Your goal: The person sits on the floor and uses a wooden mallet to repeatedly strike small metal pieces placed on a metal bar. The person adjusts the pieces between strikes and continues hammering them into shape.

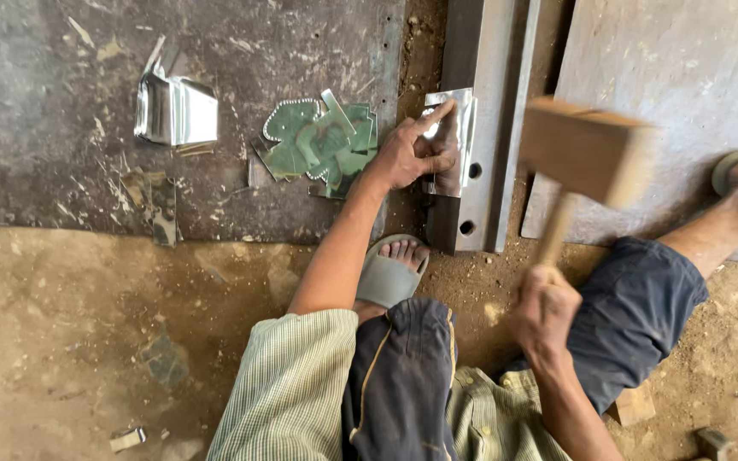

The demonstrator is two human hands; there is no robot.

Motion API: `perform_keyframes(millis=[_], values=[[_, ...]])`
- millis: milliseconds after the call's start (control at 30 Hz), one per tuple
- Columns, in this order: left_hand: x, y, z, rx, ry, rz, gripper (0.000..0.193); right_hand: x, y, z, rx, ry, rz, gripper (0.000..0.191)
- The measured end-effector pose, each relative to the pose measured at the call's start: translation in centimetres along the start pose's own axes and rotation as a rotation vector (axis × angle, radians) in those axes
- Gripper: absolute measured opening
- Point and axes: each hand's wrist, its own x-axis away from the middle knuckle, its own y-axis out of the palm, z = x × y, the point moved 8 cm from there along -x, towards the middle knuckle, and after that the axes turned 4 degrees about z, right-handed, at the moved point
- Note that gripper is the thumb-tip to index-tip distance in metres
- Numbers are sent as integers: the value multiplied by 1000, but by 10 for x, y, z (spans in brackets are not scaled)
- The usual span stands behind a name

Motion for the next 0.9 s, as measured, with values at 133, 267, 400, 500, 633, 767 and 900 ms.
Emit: perform_keyframes(millis=[133,267,400,500,633,767,900], values=[[9,13,-27,13,-339,-170,95,2,-13,-23,-214,-308,192,48],[7,11,-23,18,-310,-164,98,-7,34,3,444,-195,-202,49],[2,9,-14,18,-253,-137,96,-18,7,3,-223,-154,97,38],[9,18,-28,67,-464,-249,96,-18,3,-18,-101,-358,127,41],[-1,13,-18,-117,-253,-170,98,-30,24,-8,145,-182,-80,50],[1,19,-27,-95,-352,-211,96,-35,0,-7,-250,-174,168,43],[0,18,-23,-65,-307,-203,96,-26,12,-37,372,-604,141,41]])
